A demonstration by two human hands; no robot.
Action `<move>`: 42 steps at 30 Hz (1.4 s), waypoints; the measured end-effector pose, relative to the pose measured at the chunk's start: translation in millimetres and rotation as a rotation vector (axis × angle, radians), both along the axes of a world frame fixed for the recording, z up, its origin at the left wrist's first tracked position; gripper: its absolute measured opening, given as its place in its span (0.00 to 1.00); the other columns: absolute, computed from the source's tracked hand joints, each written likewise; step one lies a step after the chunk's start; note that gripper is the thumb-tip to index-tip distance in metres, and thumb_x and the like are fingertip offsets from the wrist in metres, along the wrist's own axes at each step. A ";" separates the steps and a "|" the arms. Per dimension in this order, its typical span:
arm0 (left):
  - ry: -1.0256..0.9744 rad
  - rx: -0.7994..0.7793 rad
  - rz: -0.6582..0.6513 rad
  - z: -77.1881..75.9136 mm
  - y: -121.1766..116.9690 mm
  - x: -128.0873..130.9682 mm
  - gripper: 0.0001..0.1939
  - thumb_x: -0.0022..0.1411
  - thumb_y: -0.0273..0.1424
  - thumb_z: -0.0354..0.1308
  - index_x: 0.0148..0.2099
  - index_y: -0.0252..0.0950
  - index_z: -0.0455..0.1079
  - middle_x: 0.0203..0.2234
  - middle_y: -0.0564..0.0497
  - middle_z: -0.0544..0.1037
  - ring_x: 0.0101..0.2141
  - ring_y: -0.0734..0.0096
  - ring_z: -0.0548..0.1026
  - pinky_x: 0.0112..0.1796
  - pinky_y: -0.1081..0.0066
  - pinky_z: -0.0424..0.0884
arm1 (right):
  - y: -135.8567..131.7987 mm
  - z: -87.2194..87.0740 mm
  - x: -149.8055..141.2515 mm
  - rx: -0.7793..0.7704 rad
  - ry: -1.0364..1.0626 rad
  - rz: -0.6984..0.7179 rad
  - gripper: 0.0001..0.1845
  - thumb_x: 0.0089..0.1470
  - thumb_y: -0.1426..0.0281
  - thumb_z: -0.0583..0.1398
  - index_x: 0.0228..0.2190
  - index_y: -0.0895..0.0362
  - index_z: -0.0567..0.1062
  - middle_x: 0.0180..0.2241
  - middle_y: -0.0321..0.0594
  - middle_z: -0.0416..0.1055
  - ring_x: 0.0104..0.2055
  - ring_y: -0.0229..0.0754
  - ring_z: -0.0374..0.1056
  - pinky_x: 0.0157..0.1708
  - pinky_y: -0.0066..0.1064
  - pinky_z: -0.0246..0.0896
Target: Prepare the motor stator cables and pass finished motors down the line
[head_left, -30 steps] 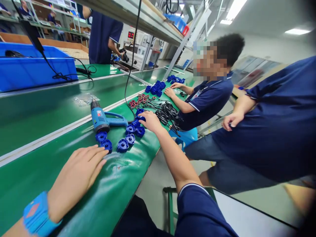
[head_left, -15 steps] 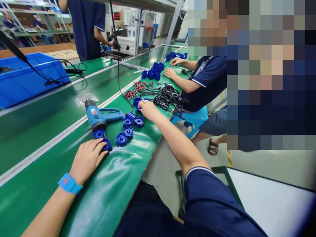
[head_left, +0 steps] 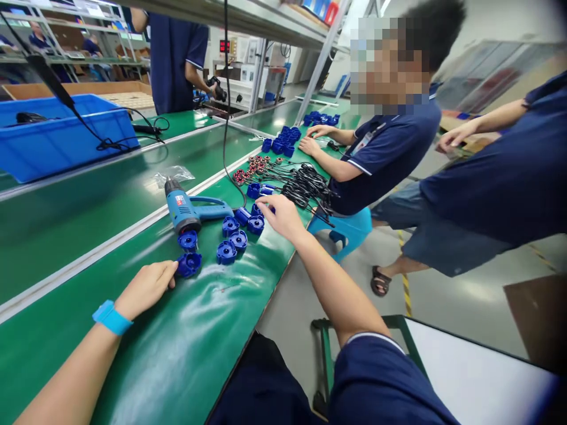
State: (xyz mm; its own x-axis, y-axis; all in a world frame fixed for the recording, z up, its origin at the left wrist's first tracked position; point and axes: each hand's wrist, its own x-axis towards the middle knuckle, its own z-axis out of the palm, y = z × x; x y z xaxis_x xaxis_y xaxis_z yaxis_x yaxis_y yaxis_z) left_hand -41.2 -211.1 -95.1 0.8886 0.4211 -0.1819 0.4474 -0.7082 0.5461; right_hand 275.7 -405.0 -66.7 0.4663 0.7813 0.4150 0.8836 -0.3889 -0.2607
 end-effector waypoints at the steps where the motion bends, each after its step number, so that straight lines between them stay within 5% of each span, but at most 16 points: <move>1: 0.015 -0.012 -0.010 -0.2 2.8 -1.5 0.31 0.70 0.52 0.35 0.32 0.41 0.71 0.25 0.53 0.78 0.28 0.66 0.76 0.33 0.69 0.69 | -4.7 -1.9 -13.1 0.071 0.031 0.078 0.14 0.69 0.64 0.54 0.47 0.55 0.78 0.47 0.42 0.77 0.47 0.46 0.70 0.53 0.38 0.63; 6: 0.014 0.129 0.085 3.2 8.3 -7.0 0.25 0.69 0.48 0.41 0.30 0.40 0.69 0.24 0.49 0.76 0.27 0.59 0.74 0.31 0.64 0.65 | -19.9 -31.2 -71.8 0.284 0.088 0.326 0.18 0.64 0.58 0.61 0.52 0.52 0.75 0.53 0.45 0.72 0.55 0.50 0.67 0.57 0.46 0.61; 9: -0.128 0.266 0.147 8.9 1.7 -5.2 0.25 0.71 0.47 0.37 0.42 0.38 0.69 0.36 0.45 0.77 0.39 0.55 0.75 0.41 0.60 0.67 | -19.6 -55.7 -95.5 0.257 -0.009 0.297 0.23 0.59 0.53 0.64 0.53 0.49 0.76 0.57 0.47 0.69 0.57 0.55 0.65 0.58 0.51 0.59; 13: -0.358 0.423 0.012 5.1 -11.1 1.1 0.26 0.72 0.53 0.44 0.57 0.38 0.65 0.51 0.43 0.73 0.51 0.54 0.71 0.52 0.56 0.66 | -13.8 -75.7 -113.7 0.155 -0.091 0.324 0.17 0.62 0.57 0.63 0.51 0.48 0.76 0.55 0.44 0.72 0.55 0.53 0.67 0.53 0.47 0.62; 17: -0.348 0.492 -0.083 -9.5 -18.1 4.9 0.27 0.71 0.51 0.49 0.61 0.37 0.64 0.52 0.42 0.73 0.51 0.51 0.71 0.53 0.53 0.67 | -13.1 -74.2 -122.3 0.250 -0.002 0.402 0.05 0.66 0.65 0.59 0.40 0.53 0.74 0.51 0.46 0.74 0.53 0.50 0.68 0.52 0.45 0.64; 23: -0.392 0.445 -0.201 -19.2 -23.7 7.2 0.23 0.71 0.48 0.52 0.60 0.42 0.66 0.49 0.45 0.73 0.49 0.55 0.72 0.50 0.57 0.71 | -26.1 -67.6 -145.6 0.368 0.492 0.402 0.10 0.62 0.63 0.63 0.36 0.53 0.68 0.57 0.46 0.69 0.55 0.47 0.68 0.55 0.46 0.66; 29: -0.434 0.398 -0.253 -22.2 -28.4 8.7 0.30 0.68 0.53 0.54 0.63 0.42 0.62 0.51 0.45 0.73 0.50 0.55 0.72 0.51 0.56 0.72 | -29.4 -71.7 -150.0 0.403 0.790 0.339 0.26 0.62 0.62 0.62 0.59 0.48 0.64 0.51 0.45 0.63 0.49 0.43 0.67 0.41 0.34 0.75; 35: -0.409 0.384 -0.249 -19.6 -29.7 7.9 0.30 0.68 0.55 0.53 0.62 0.40 0.65 0.49 0.44 0.74 0.49 0.55 0.72 0.50 0.56 0.71 | -29.2 -68.1 -146.8 0.304 0.627 0.392 0.16 0.67 0.65 0.58 0.54 0.50 0.73 0.50 0.44 0.66 0.54 0.44 0.67 0.58 0.42 0.66; 42: -0.434 0.316 -0.256 -17.4 -36.8 8.4 0.30 0.66 0.55 0.55 0.61 0.42 0.67 0.49 0.46 0.75 0.48 0.56 0.73 0.50 0.57 0.72 | -27.0 -78.7 -150.4 0.369 0.587 0.240 0.07 0.66 0.67 0.58 0.45 0.53 0.71 0.50 0.44 0.74 0.52 0.45 0.72 0.52 0.42 0.70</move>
State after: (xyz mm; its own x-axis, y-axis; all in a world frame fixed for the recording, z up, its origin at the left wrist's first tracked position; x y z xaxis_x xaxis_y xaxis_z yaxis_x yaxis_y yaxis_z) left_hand -32.9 -247.9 -112.5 0.9340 0.1582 0.3203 0.0238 -0.9222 0.3860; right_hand 125.3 -432.0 -145.4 0.5261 0.7474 0.4058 0.6083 0.0027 -0.7937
